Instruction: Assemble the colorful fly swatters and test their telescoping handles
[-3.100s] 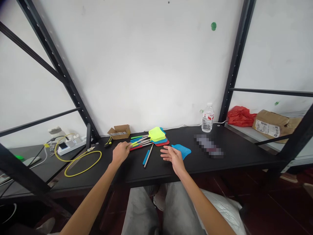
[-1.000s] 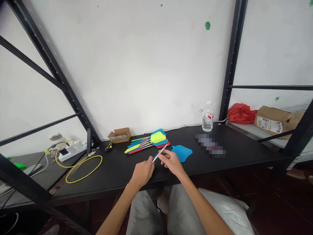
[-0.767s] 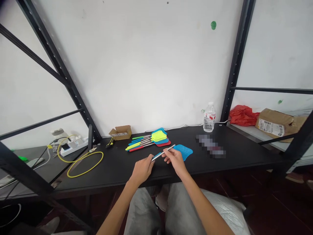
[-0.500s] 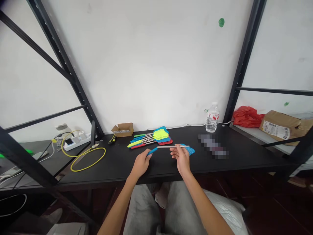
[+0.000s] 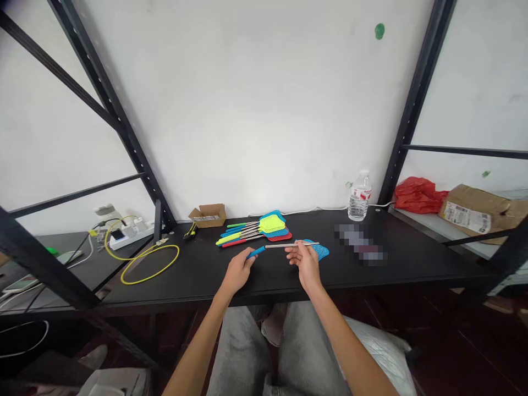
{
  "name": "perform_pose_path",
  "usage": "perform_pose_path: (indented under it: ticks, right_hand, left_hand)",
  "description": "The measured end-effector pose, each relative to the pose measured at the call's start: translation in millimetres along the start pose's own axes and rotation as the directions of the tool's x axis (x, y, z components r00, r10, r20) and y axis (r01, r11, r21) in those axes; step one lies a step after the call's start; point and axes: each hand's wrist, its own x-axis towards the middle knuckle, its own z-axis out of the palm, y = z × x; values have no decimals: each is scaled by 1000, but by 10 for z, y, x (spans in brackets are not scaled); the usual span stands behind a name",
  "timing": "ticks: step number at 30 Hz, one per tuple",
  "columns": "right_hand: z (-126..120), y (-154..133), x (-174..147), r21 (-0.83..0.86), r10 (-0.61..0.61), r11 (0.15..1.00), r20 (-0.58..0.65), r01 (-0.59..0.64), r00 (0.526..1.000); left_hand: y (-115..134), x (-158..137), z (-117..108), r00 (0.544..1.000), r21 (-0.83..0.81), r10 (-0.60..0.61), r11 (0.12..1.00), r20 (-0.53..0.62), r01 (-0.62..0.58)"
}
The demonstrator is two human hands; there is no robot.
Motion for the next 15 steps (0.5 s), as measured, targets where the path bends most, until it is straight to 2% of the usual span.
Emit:
perform_pose_path:
  ticks: [15]
  right_hand:
    - [-10, 36, 15, -27, -55, 998, 10, 56, 998]
  left_hand:
    - [-6, 6, 0, 1000, 54, 8, 998, 31, -10]
